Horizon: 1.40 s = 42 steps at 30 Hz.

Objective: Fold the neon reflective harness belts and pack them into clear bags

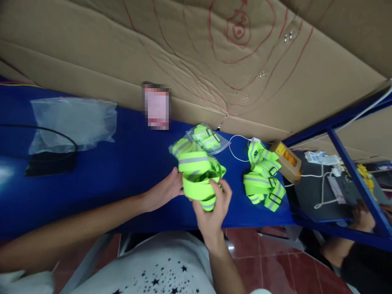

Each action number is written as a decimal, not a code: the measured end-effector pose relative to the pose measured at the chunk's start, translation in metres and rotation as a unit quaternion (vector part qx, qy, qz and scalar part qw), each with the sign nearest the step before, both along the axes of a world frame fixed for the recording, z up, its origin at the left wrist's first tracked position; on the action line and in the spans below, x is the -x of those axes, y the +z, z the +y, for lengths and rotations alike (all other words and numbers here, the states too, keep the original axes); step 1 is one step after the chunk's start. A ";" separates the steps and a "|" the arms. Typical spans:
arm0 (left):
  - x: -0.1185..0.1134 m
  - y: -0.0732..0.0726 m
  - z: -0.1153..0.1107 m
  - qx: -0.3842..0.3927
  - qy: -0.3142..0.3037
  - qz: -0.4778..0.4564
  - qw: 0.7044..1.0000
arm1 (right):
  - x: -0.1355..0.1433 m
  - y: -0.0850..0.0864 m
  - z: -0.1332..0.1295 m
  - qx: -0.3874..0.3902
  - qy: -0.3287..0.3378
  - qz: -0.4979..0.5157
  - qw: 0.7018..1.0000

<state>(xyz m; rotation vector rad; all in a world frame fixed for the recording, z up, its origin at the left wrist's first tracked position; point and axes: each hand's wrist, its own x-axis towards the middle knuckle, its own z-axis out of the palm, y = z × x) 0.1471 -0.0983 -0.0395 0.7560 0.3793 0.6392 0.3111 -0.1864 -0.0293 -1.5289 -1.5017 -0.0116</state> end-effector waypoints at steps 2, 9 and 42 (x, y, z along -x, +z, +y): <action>-0.001 -0.004 -0.002 0.072 -0.033 -0.042 0.996 | 0.014 -0.015 -0.009 0.000 0.021 -0.068 0.997; 0.002 -0.013 -0.003 0.108 -0.041 -0.027 0.993 | 0.033 -0.042 -0.020 0.094 0.087 -0.251 0.959; 0.001 0.001 0.021 0.157 0.085 0.065 0.982 | 0.011 0.002 -0.003 0.141 0.237 0.013 0.961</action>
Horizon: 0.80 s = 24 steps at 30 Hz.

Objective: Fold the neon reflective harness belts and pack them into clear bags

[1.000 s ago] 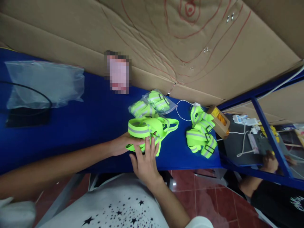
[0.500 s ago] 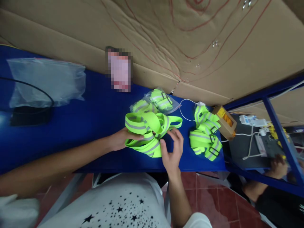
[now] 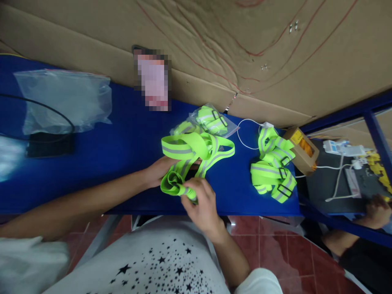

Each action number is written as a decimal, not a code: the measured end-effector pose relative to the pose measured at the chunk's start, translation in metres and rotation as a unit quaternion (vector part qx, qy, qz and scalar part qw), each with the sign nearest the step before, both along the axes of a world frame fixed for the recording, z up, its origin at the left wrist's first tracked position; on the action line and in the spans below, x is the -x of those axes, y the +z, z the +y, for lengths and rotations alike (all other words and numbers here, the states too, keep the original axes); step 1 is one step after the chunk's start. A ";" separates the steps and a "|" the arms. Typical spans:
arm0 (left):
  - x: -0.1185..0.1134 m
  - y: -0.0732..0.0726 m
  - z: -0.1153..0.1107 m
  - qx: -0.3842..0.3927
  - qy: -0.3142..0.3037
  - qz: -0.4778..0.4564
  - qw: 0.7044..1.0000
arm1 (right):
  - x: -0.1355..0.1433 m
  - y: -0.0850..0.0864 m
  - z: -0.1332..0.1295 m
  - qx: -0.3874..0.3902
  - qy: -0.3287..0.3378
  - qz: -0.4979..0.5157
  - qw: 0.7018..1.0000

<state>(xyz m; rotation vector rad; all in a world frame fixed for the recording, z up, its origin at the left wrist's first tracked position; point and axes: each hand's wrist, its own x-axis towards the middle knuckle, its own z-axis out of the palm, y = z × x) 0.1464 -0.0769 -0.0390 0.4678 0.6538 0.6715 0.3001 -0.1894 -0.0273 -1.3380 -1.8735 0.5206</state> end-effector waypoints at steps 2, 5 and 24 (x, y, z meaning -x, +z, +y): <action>-0.001 0.000 -0.001 -0.018 -0.014 0.025 0.999 | 0.010 -0.002 -0.007 -0.096 -0.001 -0.046 0.994; 0.000 -0.003 0.000 -0.044 -0.028 0.029 0.998 | 0.024 -0.008 -0.017 -0.176 -0.031 -0.141 0.974; 0.006 0.004 0.012 -0.085 0.024 0.015 0.996 | 0.004 -0.024 -0.037 -0.011 0.017 -0.084 0.996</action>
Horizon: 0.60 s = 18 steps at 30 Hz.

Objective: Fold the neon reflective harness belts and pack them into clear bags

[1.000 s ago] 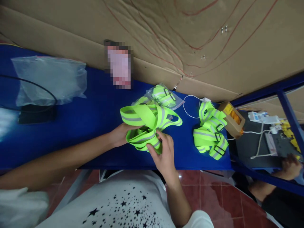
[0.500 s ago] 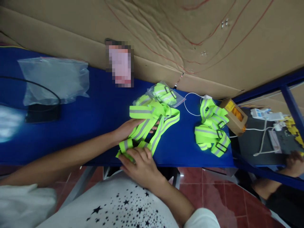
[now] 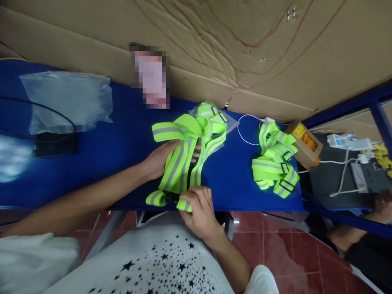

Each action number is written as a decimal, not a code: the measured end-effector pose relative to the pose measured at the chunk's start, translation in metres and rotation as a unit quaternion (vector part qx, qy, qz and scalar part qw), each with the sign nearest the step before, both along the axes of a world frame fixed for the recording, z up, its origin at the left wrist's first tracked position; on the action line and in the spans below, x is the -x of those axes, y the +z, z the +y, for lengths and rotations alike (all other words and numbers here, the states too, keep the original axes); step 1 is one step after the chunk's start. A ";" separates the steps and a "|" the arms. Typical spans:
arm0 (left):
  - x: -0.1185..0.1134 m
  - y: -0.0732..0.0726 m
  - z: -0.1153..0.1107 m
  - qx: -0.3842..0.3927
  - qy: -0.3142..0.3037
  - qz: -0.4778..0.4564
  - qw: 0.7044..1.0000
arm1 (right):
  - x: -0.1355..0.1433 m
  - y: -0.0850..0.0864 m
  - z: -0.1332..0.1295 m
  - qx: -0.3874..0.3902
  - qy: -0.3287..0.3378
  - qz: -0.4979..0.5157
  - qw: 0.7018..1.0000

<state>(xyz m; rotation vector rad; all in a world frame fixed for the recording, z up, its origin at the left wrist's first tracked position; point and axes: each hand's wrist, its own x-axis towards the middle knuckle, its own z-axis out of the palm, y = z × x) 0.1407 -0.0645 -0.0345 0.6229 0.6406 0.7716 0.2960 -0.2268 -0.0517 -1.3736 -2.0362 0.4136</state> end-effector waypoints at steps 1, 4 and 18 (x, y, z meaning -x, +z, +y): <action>-0.001 0.002 0.000 0.002 0.004 0.003 1.000 | 0.000 0.000 -0.004 -0.046 0.004 0.003 0.999; -0.003 0.005 0.000 0.018 0.020 0.026 0.999 | 0.000 -0.001 -0.013 -0.180 0.011 -0.013 0.984; 0.026 0.072 -0.032 -0.536 -0.009 0.502 0.679 | -0.054 0.036 0.007 -0.275 -0.116 -0.042 0.953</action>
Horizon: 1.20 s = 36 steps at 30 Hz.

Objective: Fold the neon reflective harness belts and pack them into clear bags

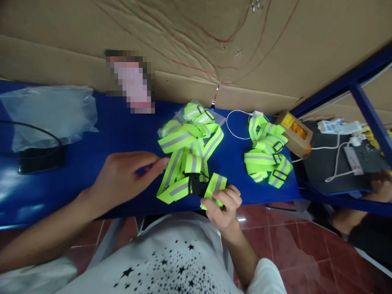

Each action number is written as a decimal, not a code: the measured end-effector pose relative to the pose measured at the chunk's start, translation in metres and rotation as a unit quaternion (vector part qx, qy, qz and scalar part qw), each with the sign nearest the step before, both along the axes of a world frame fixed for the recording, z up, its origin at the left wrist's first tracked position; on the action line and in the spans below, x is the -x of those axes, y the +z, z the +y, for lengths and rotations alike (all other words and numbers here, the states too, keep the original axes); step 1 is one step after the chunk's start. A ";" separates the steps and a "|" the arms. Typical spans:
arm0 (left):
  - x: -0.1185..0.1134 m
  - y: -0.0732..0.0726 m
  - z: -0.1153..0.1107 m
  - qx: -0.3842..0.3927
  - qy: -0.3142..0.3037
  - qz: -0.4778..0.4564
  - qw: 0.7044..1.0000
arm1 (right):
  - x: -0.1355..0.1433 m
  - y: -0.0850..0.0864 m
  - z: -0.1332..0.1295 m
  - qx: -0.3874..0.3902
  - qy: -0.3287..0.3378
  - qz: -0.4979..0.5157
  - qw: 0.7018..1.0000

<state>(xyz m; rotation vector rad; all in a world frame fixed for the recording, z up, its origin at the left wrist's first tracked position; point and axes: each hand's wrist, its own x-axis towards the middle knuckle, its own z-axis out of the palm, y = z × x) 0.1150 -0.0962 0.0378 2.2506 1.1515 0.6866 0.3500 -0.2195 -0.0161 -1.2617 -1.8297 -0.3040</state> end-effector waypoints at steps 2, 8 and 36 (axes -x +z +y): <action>-0.009 0.006 -0.016 -0.084 -0.076 -0.005 0.994 | 0.003 -0.002 0.000 0.001 -0.008 0.008 1.000; -0.036 -0.010 -0.024 -0.089 -0.201 0.016 0.975 | 0.007 -0.012 0.004 -0.001 0.046 0.007 0.999; -0.032 -0.031 -0.017 -0.160 -0.164 0.113 0.967 | -0.037 -0.012 0.025 0.294 -0.042 0.162 0.941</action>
